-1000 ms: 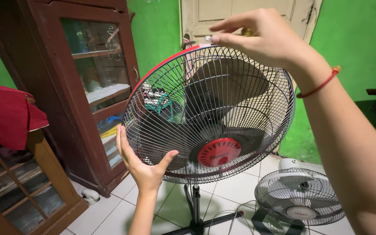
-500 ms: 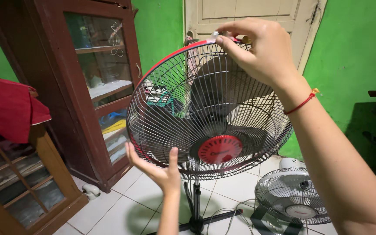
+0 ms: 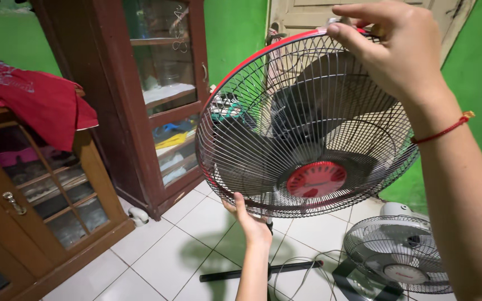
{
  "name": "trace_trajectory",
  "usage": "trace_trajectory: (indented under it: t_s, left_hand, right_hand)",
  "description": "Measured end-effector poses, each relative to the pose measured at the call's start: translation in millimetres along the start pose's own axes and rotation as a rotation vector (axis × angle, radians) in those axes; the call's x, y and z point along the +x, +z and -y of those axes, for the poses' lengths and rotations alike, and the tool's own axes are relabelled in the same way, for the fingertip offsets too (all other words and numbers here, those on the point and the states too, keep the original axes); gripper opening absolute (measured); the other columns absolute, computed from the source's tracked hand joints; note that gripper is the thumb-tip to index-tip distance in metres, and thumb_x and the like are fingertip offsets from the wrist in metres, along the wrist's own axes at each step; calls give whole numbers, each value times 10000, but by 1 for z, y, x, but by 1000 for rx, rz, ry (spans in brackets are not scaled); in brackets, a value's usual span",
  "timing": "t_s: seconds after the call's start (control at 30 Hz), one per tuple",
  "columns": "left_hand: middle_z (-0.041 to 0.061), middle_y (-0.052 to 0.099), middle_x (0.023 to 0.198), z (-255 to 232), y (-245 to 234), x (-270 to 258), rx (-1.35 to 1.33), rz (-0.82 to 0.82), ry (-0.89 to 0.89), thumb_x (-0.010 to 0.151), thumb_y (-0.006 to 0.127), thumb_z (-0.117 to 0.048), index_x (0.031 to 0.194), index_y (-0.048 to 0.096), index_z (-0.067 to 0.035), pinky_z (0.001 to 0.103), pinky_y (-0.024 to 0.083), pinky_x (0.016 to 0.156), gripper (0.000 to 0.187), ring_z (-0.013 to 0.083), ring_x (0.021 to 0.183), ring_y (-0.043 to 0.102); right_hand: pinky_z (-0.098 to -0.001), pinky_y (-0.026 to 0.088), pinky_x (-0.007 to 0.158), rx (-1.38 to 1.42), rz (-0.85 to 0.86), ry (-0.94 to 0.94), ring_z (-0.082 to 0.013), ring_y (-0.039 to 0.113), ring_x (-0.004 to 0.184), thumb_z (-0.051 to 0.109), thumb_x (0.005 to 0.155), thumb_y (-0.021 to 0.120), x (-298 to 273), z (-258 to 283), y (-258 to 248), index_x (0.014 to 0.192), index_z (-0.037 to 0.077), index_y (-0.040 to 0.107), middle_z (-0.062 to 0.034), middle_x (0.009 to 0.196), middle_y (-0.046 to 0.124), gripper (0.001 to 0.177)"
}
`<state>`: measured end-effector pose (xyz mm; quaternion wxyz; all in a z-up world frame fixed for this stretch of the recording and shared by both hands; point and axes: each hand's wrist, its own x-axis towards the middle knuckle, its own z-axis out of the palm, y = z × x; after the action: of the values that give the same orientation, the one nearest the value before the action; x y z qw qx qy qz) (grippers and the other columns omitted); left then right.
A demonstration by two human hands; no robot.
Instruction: The person assembles a standing electric fan by attaching the front protective cage and securing it with a screwdriver. They align the cage, insert the screw, and tighten it to complete the assembly.
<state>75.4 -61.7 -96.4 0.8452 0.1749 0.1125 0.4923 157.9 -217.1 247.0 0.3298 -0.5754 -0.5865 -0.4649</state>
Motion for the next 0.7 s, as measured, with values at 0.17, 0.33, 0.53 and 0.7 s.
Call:
trace_trajectory:
  t_s: [0.17,0.33,0.53,0.7]
  left_hand:
    - [17,355,1590,-4,-2,-1,59,-6,-22,715,718,-584,1565,150,-401,553,476,980,1038,272,1394,435]
    - [16,328,1601,-2,-4,1,79,-1,1,691,730,-612,1563,127,-398,540,488,962,1082,268,1394,430]
    - [37,400,1545,-4,-15,5,182,1,-129,693,692,-647,1563,98,-419,401,437,713,1078,242,1230,495]
    - [-47,383,1527,-20,-26,14,367,20,-9,751,699,-515,1557,143,-367,357,459,654,991,160,1253,482]
  right_hand:
    - [-287,544,819,-6,-22,-103,-201,723,954,111,1032,762,-2,-7,1,1241,11,764,-136,1115,757,232]
    - [-278,541,827,-5,-94,-89,-207,725,967,87,1021,722,-8,-4,6,1216,-8,749,-135,1089,743,218]
    - [-320,526,762,-224,-224,-75,-252,708,885,75,1031,711,-22,9,10,1081,-13,789,-148,1015,729,128]
    - [-327,522,767,-226,-232,-99,-261,703,897,67,1018,679,-24,11,10,1067,-11,781,-148,989,726,138]
